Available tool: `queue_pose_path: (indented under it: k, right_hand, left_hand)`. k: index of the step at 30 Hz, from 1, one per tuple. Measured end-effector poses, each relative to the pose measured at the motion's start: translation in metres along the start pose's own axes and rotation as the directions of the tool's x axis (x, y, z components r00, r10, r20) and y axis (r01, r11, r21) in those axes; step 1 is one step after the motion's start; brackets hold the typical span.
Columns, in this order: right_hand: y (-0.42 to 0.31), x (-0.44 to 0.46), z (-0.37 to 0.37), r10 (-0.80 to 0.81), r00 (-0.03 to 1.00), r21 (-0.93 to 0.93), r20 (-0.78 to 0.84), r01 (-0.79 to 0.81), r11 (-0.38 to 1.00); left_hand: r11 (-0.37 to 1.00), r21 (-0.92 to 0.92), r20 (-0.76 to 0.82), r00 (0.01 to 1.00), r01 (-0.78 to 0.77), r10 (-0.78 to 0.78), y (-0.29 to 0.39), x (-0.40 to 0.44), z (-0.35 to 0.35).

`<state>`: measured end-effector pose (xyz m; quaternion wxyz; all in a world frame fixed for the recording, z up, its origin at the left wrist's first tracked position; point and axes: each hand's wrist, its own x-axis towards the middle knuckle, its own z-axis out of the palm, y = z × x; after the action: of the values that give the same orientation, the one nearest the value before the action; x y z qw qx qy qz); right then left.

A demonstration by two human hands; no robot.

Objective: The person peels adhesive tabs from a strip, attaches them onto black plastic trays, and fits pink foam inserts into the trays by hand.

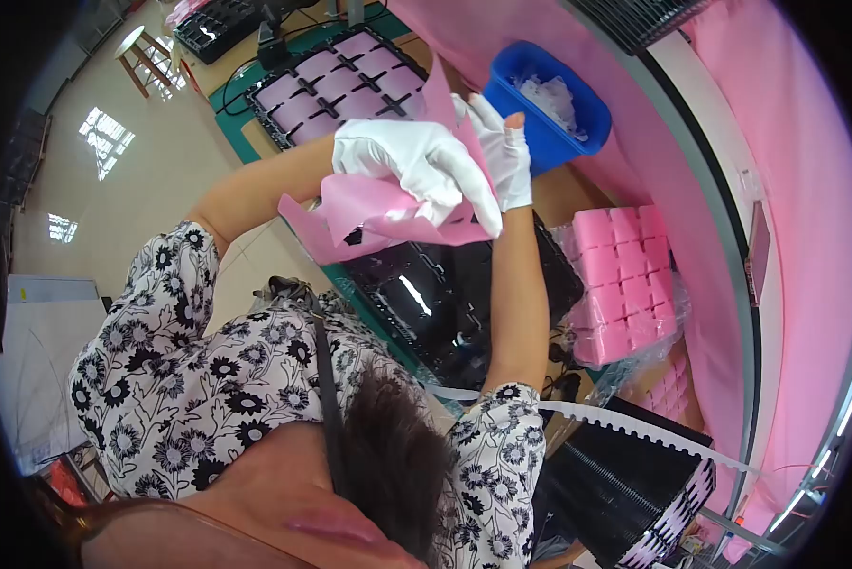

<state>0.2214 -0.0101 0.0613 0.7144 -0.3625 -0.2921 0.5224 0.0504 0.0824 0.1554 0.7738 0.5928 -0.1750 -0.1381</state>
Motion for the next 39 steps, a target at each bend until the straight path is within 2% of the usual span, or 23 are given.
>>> queue_pose_path:
  k: [1, 3, 4, 5, 7, 9, 12, 14, 16, 19, 21, 23, 25, 26, 27, 29, 31, 32, 33, 35, 37, 39]
  right_hand:
    - [0.007, 0.002, 0.008, 0.004, 0.998, 0.013, 0.056, -0.005, 1.000]
    - [0.014, 0.001, 0.034, -0.005, 0.998, 0.009, 0.057, 0.005, 1.000]
    - [0.018, 0.000, 0.047, -0.010, 0.998, 0.007, 0.057, 0.009, 1.000]
    - [0.022, 0.007, 0.051, -0.018, 0.987, 0.033, 0.162, 0.013, 0.999]
    - [0.030, -0.004, 0.060, -0.042, 0.990, 0.050, 0.133, 0.036, 0.998]
    - [0.040, -0.011, 0.066, -0.038, 0.866, 0.310, 0.498, -0.137, 0.941]
    - [0.045, -0.044, 0.031, -0.069, 0.905, 0.294, 0.421, -0.064, 0.954]
    - [0.049, -0.071, 0.000, -0.089, 0.951, 0.238, 0.297, 0.016, 0.971]
    - [0.050, -0.097, -0.027, -0.110, 0.978, 0.141, 0.177, 0.085, 0.986]
    - [0.048, -0.126, -0.052, -0.154, 0.988, -0.030, 0.007, 0.154, 0.988]
    - [0.041, -0.140, -0.035, -0.191, 0.981, 0.016, 0.032, 0.191, 0.981]
    - [0.043, -0.164, -0.049, -0.236, 0.951, -0.036, -0.200, 0.233, 0.972]
    - [0.031, -0.185, -0.027, -0.247, 0.876, -0.123, -0.414, 0.215, 0.969]
    - [0.027, -0.196, -0.028, -0.274, 0.854, -0.153, -0.441, 0.229, 0.961]
    - [0.026, -0.206, -0.024, -0.298, 0.802, -0.224, -0.518, 0.209, 0.952]
    - [0.022, -0.224, -0.007, -0.359, 0.704, -0.342, -0.612, 0.174, 0.923]
    - [0.024, -0.252, -0.004, -0.404, 0.623, -0.503, -0.670, 0.020, 0.864]
    - [0.022, -0.261, 0.007, -0.448, 0.592, -0.594, -0.670, -0.067, 0.802]
    - [0.022, -0.274, 0.014, -0.455, 0.579, -0.632, -0.676, -0.139, 0.763]
    - [0.031, -0.290, 0.036, -0.531, 0.526, -0.695, -0.664, -0.174, 0.697]
    - [0.035, -0.306, 0.053, -0.553, 0.575, -0.744, -0.602, -0.154, 0.650]
    - [0.038, -0.317, 0.077, -0.465, 0.608, -0.654, -0.644, -0.121, 0.747]
  left_hand:
    - [1.000, -0.002, -0.001, 1.000, 0.006, -0.006, -0.002, -0.002, 0.005]
    - [0.988, -0.107, 0.062, 0.993, 0.109, -0.102, -0.003, -0.007, 0.018]
    - [0.977, -0.181, 0.165, 0.983, 0.110, -0.080, -0.012, -0.004, 0.019]
    - [0.985, -0.142, 0.209, 0.976, 0.098, -0.067, -0.016, -0.002, 0.025]
    - [0.925, -0.338, 0.391, 0.920, 0.173, -0.030, -0.023, 0.006, 0.031]
    - [0.939, -0.300, 0.383, 0.923, 0.168, -0.043, -0.020, 0.005, 0.037]
    - [0.972, -0.169, 0.380, 0.921, 0.163, -0.088, -0.020, 0.021, 0.036]
    - [0.988, -0.061, 0.390, 0.915, 0.141, -0.106, -0.041, 0.018, 0.030]
    - [0.971, -0.088, 0.370, 0.913, 0.220, -0.173, -0.046, 0.010, 0.023]
    - [0.996, -0.013, 0.096, 0.992, 0.085, -0.084, -0.045, -0.007, 0.018]
    - [0.999, 0.014, -0.059, 0.997, 0.040, -0.039, -0.048, -0.016, 0.011]
    - [0.998, 0.056, -0.154, 0.988, 0.018, -0.009, -0.054, -0.021, -0.007]
    - [0.986, 0.167, -0.172, 0.985, 0.017, 0.012, -0.068, -0.022, -0.026]
    - [0.975, 0.222, -0.193, 0.981, 0.034, 0.009, -0.076, -0.022, -0.034]
    - [0.942, 0.315, -0.285, 0.958, 0.115, -0.021, -0.083, -0.023, -0.040]
    - [0.938, 0.317, -0.358, 0.934, 0.137, -0.015, -0.088, -0.026, -0.041]
    - [0.923, 0.351, -0.472, 0.881, 0.156, 0.030, -0.080, -0.030, -0.034]
    - [0.916, 0.390, -0.457, 0.883, 0.094, 0.105, -0.087, -0.034, -0.040]
    - [0.912, 0.389, -0.494, 0.865, 0.127, 0.090, -0.086, -0.036, -0.038]
    - [0.920, 0.317, -0.543, 0.839, 0.231, -0.024, -0.073, -0.047, -0.026]
    - [0.912, 0.337, -0.556, 0.831, 0.236, -0.010, -0.067, -0.059, -0.017]
    - [0.918, 0.287, -0.582, 0.811, 0.273, -0.059, -0.064, -0.075, -0.007]
